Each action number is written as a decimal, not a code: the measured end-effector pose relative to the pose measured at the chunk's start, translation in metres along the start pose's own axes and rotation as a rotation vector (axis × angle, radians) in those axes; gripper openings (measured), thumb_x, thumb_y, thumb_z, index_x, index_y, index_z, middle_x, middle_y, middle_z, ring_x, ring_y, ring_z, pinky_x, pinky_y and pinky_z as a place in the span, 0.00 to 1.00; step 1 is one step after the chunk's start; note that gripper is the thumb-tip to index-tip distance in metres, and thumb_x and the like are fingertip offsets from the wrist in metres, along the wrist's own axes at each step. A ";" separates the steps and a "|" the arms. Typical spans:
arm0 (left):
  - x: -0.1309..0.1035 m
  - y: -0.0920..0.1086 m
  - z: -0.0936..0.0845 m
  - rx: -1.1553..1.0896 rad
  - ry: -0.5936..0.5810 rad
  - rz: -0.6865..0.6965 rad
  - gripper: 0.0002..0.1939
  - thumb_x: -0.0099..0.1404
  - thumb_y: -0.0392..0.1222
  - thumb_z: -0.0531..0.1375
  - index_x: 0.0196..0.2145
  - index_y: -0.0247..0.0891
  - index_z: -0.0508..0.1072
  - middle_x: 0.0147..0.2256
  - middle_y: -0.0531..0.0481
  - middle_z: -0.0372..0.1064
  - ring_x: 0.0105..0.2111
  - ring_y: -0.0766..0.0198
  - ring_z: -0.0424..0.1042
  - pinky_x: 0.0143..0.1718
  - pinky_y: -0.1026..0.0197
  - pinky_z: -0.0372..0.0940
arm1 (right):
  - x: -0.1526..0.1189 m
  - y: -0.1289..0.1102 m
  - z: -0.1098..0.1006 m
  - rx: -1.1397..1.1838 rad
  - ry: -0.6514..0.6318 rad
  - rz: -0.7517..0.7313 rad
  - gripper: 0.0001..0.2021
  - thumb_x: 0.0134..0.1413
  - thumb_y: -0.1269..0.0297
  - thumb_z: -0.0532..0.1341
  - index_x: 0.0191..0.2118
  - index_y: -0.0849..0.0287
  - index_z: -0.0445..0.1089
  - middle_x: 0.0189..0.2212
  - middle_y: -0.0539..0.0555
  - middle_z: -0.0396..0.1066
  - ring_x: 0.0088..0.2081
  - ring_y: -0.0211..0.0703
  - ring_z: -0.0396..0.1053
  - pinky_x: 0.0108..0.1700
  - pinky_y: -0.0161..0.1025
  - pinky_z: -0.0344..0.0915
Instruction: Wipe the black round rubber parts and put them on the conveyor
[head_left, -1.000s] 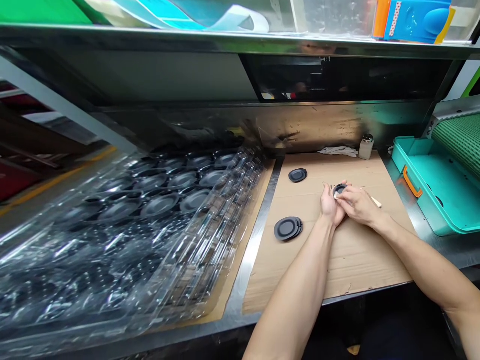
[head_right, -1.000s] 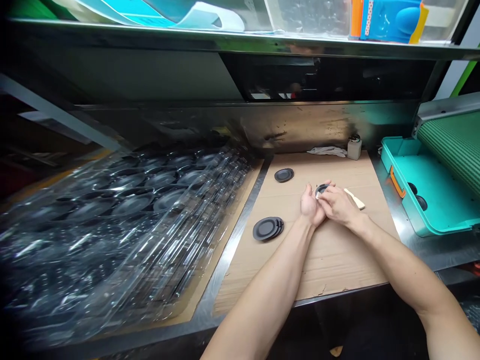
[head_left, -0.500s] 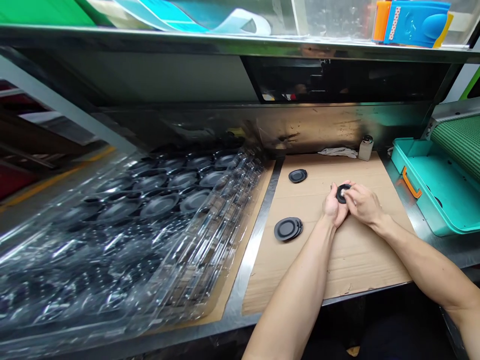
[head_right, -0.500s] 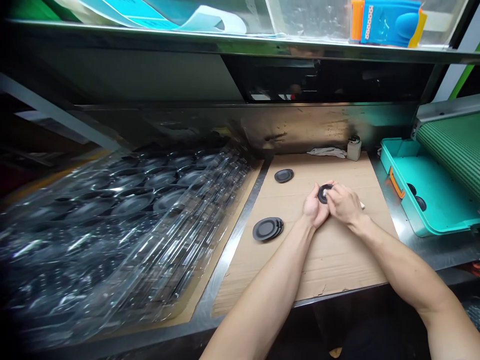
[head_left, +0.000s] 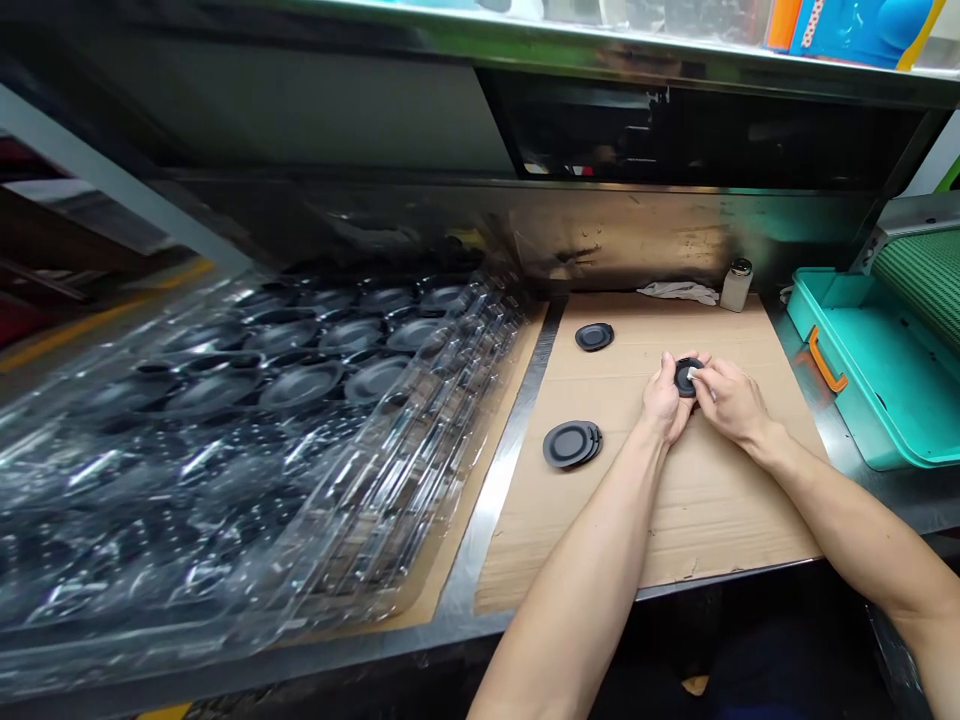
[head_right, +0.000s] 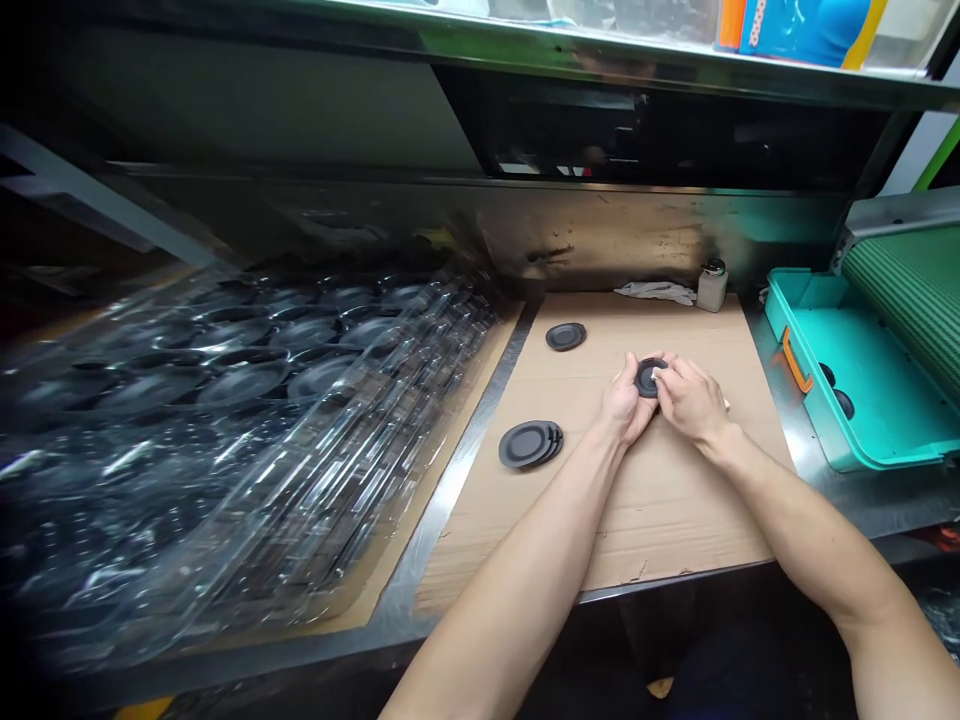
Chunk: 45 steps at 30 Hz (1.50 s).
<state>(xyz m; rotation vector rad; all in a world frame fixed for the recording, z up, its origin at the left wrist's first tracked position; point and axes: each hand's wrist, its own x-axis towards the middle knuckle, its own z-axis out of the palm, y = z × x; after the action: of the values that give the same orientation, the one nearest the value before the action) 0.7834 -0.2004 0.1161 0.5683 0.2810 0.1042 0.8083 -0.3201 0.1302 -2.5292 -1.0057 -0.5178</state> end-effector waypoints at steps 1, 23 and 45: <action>0.000 0.001 -0.001 -0.008 0.002 -0.001 0.24 0.80 0.47 0.47 0.40 0.30 0.77 0.40 0.37 0.80 0.51 0.55 0.78 0.62 0.50 0.67 | 0.000 -0.001 0.000 -0.013 0.006 0.007 0.13 0.72 0.64 0.52 0.45 0.57 0.75 0.42 0.59 0.74 0.45 0.49 0.68 0.47 0.41 0.63; 0.005 0.046 -0.011 -0.406 0.161 -0.175 0.23 0.79 0.51 0.44 0.48 0.29 0.70 0.35 0.41 0.72 0.37 0.57 0.78 0.41 0.51 0.79 | 0.002 0.068 -0.023 -0.124 -0.266 0.337 0.16 0.66 0.57 0.56 0.44 0.56 0.81 0.41 0.59 0.81 0.44 0.50 0.75 0.44 0.40 0.64; 0.007 -0.003 -0.010 0.390 0.025 0.035 0.24 0.75 0.49 0.45 0.36 0.32 0.75 0.28 0.45 0.74 0.21 0.64 0.72 0.23 0.61 0.70 | -0.001 0.025 -0.006 0.263 0.119 -0.061 0.14 0.70 0.59 0.53 0.47 0.58 0.74 0.41 0.60 0.76 0.42 0.49 0.74 0.44 0.42 0.67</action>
<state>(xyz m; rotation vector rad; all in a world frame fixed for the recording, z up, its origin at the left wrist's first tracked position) 0.7871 -0.1960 0.1047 0.9594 0.3184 0.0913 0.8243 -0.3401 0.1297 -2.2165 -1.0354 -0.5103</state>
